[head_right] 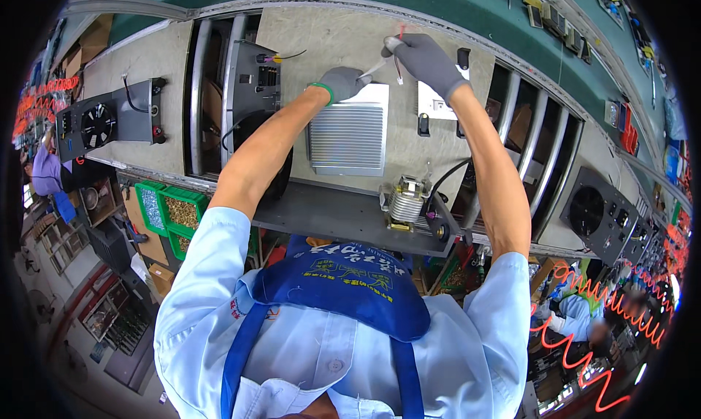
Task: Assembling electrical components onto a metal base using a pneumatic screwdriver.
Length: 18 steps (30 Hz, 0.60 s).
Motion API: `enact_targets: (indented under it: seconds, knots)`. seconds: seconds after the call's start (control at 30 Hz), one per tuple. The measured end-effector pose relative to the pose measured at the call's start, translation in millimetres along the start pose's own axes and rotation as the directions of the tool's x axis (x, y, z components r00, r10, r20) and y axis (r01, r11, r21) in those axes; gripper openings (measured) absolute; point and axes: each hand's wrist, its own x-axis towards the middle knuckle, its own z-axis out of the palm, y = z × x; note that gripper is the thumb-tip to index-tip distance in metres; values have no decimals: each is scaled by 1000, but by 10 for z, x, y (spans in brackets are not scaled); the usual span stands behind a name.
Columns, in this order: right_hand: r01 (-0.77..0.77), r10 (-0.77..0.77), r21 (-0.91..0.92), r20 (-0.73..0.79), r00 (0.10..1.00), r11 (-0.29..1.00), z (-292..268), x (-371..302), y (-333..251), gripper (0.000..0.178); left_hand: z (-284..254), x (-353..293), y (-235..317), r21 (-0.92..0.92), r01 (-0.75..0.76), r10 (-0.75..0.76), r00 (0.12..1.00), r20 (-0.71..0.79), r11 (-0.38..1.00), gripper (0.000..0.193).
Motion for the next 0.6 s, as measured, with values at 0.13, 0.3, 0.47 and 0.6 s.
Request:
enact_targets:
  seconds: [0.13,0.3,0.47,0.6]
  knots:
    - [-78,80,166,-4,997,983,272,754,245,34,178,162,-289,-223,122,-190,931,-311,967,45]
    - [-157,154,-34,-72,985,987,889,1637,595,36,41,69,-438,-236,421,-477,829,-292,876,46]
    - [-87,338,-549,374,864,831,1246,1406,767,45,-209,-164,-407,-82,536,-531,782,-327,840,35]
    - [-25,273,-643,289,918,765,898,1081,636,46,-379,-292,-181,153,469,-399,851,-342,870,43]
